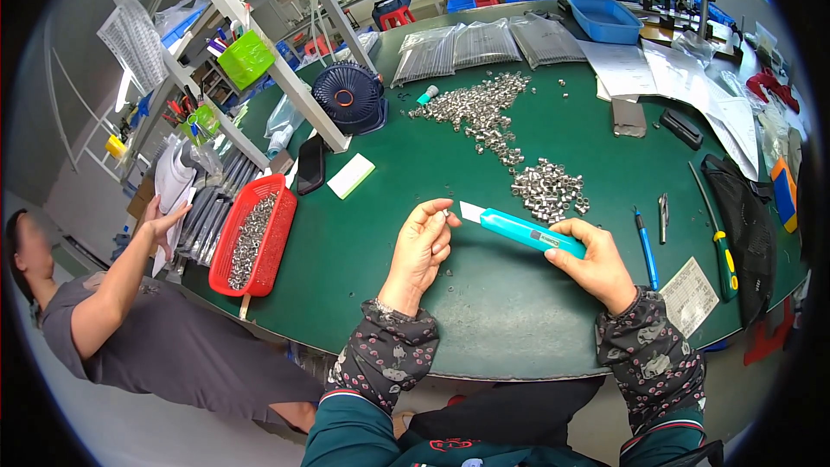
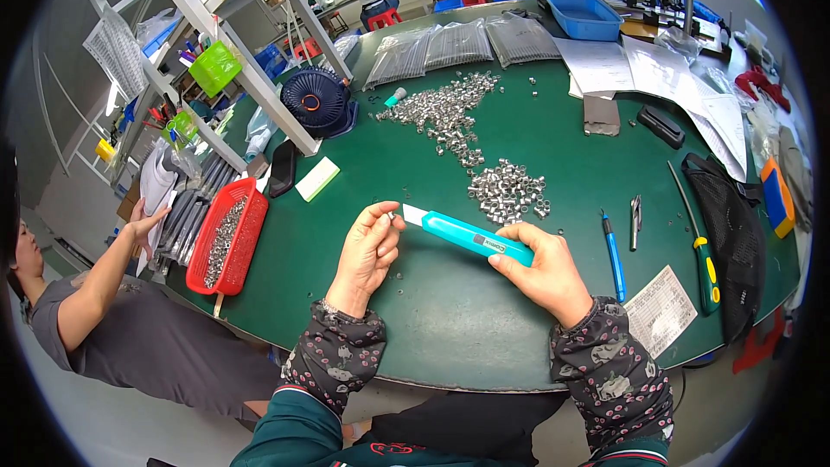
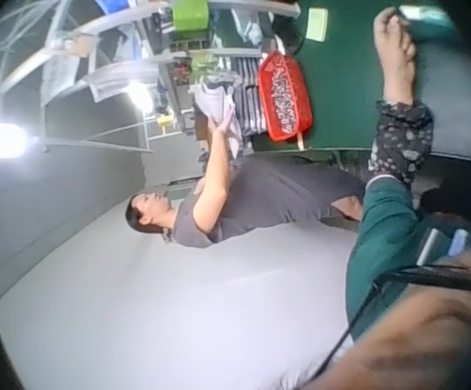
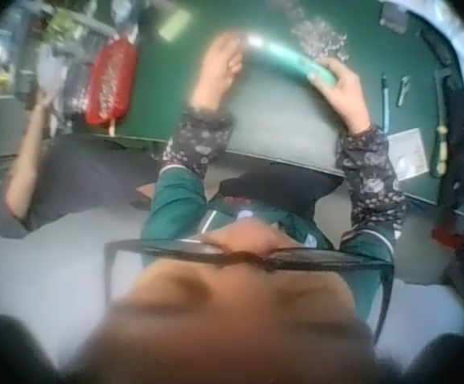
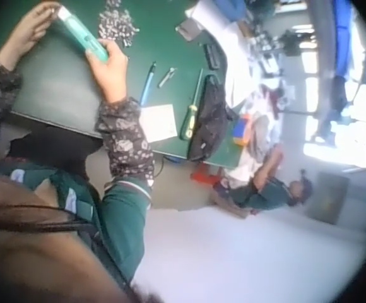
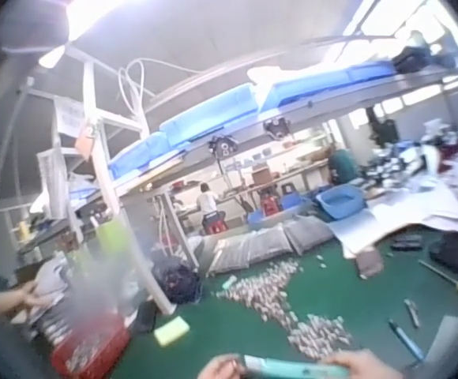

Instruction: Using a utility knife to remove excess material and burrs from small metal components on a workbench.

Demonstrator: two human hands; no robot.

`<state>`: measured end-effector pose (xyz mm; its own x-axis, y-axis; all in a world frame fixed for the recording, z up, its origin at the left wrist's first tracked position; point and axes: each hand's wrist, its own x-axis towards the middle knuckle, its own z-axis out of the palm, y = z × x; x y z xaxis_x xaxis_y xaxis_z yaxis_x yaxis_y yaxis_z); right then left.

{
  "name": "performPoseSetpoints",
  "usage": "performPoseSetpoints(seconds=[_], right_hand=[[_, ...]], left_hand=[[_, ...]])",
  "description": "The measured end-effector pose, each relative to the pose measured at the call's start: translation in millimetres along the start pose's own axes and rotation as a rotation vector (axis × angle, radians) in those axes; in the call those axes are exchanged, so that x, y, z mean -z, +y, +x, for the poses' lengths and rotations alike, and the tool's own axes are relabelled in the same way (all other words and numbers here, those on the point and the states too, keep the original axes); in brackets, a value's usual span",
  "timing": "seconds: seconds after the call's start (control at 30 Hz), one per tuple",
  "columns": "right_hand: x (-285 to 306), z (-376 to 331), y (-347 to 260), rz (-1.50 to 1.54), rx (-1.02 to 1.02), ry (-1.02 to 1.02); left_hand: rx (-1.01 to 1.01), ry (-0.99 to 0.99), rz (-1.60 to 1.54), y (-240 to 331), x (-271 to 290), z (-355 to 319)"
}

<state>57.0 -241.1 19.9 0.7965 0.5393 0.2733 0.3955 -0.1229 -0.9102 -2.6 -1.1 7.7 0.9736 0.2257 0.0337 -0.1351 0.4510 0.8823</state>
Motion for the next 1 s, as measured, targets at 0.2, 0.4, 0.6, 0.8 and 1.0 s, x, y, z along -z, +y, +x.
performPoseSetpoints(seconds=[0.2, 0.4, 0.6, 0.8, 1.0], right_hand=[[-4.2, 1.5, 5.6, 0.080, 0.028, 0.050], [0.0, 0.7, 3.7, 0.076, -0.072, -0.009], [-0.8, 0.5, 3.2, 0.107, -0.090, -0.005], [1.3, 0.9, -1.3, 0.150, -0.136, -0.066], [3.1, 1.0, 2.2, 0.167, -0.120, -0.072]], left_hand=[[0.023, -0.020, -0.052, -1.3, 2.1, 0.2], [0.063, -0.078, -0.116, 0.1, 1.6, 0.4], [0.026, -0.038, -0.066, -1.1, 0.8, 0.7], [0.018, -0.043, -0.006, -1.6, 1.2, 0.5], [-0.006, -0.057, 0.037, -4.4, -2.1, 0.6]])
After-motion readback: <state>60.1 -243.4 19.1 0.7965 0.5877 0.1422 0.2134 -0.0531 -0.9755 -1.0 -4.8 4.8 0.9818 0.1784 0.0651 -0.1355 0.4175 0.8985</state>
